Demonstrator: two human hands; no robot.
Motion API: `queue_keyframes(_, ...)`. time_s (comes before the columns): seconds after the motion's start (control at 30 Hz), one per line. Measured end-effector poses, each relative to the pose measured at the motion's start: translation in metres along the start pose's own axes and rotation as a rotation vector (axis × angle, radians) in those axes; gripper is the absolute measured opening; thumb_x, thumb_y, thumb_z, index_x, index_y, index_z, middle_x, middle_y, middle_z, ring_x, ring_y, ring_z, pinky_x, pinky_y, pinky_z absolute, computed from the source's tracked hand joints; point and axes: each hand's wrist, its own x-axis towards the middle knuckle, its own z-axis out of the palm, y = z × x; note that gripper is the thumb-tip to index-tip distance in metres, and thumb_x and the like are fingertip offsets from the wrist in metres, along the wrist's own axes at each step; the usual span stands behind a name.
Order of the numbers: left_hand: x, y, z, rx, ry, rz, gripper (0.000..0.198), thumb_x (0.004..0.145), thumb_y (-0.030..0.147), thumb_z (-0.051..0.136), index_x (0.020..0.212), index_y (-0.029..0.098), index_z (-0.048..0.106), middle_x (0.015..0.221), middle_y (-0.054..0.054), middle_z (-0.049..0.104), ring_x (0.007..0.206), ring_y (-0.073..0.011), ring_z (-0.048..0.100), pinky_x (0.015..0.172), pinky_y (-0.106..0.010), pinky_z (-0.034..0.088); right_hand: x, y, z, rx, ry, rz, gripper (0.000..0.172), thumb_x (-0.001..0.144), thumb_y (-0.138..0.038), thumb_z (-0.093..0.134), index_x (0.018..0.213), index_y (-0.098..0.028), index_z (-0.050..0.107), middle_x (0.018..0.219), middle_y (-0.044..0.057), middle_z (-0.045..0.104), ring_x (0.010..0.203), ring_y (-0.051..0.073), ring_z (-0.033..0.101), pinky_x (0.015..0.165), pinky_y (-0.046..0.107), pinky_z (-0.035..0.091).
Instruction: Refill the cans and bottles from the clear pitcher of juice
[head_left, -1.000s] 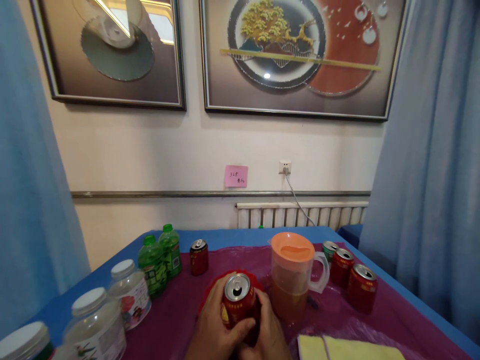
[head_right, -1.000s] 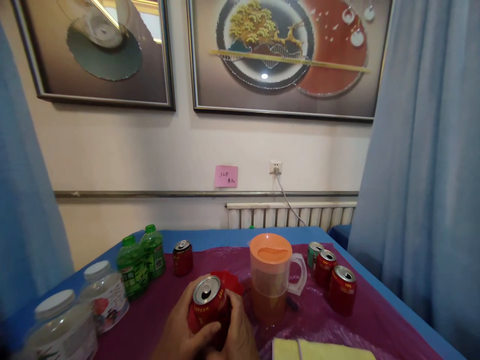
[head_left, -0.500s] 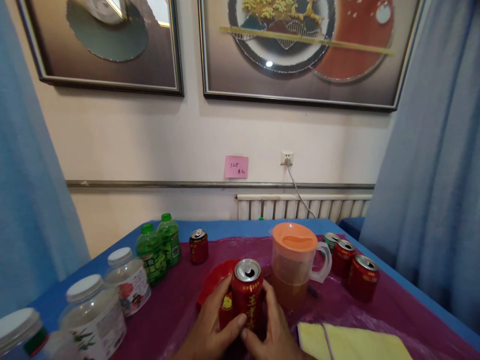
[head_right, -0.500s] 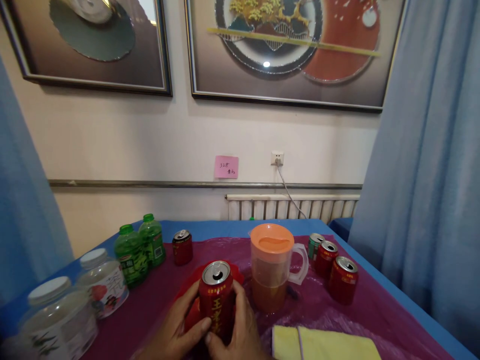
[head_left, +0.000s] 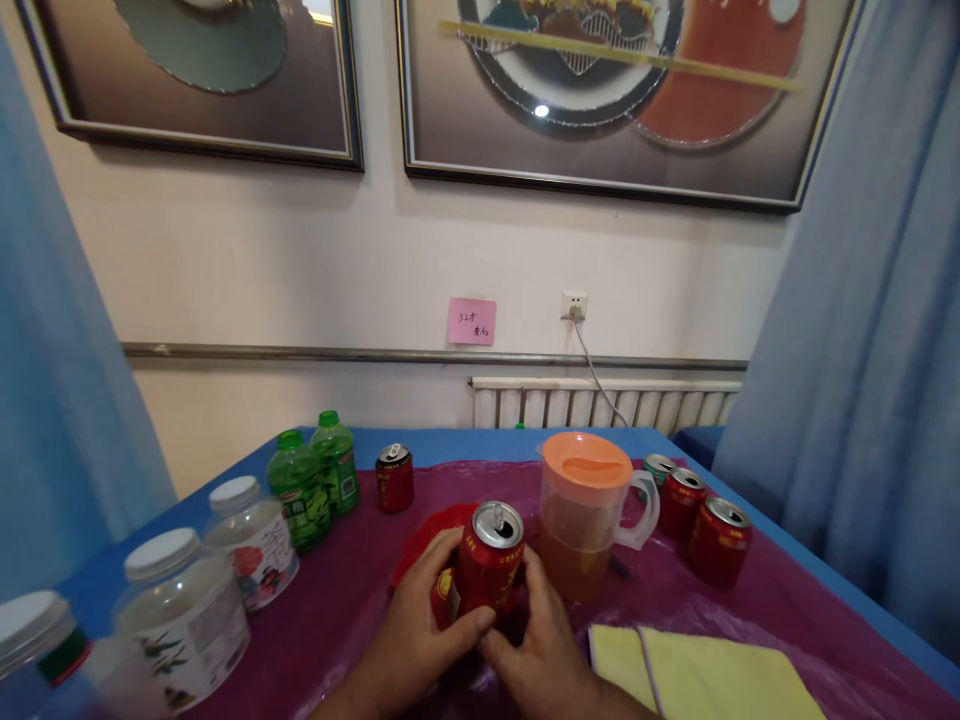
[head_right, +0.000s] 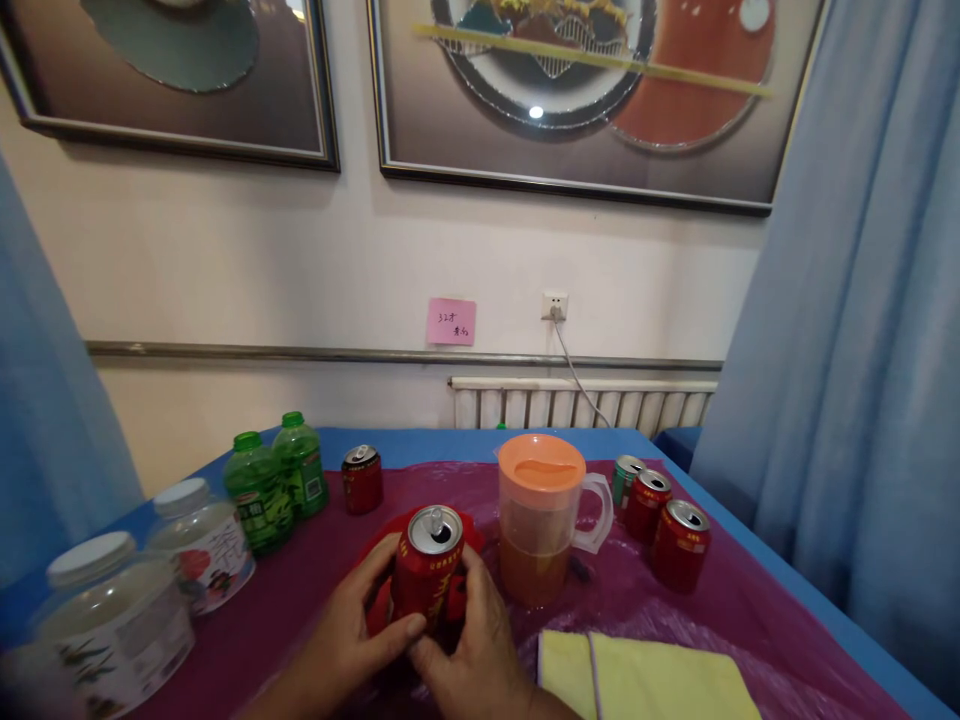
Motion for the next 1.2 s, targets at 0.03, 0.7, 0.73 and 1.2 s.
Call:
queue_keyframes(0.03,0.001,0.001,-0.001,-0.002,-0.006,0.002,0.074,0.077,0.055,0.073,0.140,0.022,0.053,0.143,-0.012,0.060,0.131,-0.0345,0.058,0.111,-0.044,0.048,0.001,-0.001,-0.001,0.014,-0.012,0.001,0.070,0.084,-0.044,0.073,0.144,-0.023,0.044,0.136,0.012,0.064,0.123,0.030,0.063,0.103,0.041,0.053)
queue_keyframes(0.7,0.010,0.008,-0.005,-0.069,0.113,-0.124,0.062,0.072,0.044,0.076,0.127,0.019,0.059,0.127,-0.010,0.071,0.116,-0.0308,0.068,0.100,-0.041,0.055,0.007,-0.006,-0.010,0.028,-0.048,-0.055,0.064,0.089,-0.034,0.070,0.145,-0.027,0.041,0.136,0.009,0.062,0.123,0.026,0.061,0.105,0.041,0.050)
queue_keyframes(0.73,0.012,0.006,-0.007,-0.073,0.145,-0.151,0.062,0.073,0.045,0.076,0.126,0.018,0.059,0.125,-0.011,0.072,0.113,-0.0303,0.069,0.098,-0.040,0.056,0.007,-0.006,-0.011,0.022,-0.036,-0.063,0.059,0.091,-0.032,0.067,0.144,-0.027,0.042,0.135,0.009,0.061,0.123,0.025,0.060,0.105,0.040,0.050)
queue_keyframes(1.2,0.022,-0.012,-0.015,0.114,0.330,-0.262,0.064,0.069,0.045,0.075,0.123,0.016,0.057,0.118,-0.012,0.074,0.104,-0.0282,0.072,0.093,-0.042,0.056,-0.005,-0.049,-0.024,-0.088,-0.126,-0.310,0.047,0.094,-0.017,0.054,0.139,-0.028,0.045,0.135,0.011,0.057,0.129,0.027,0.054,0.108,0.044,0.047)
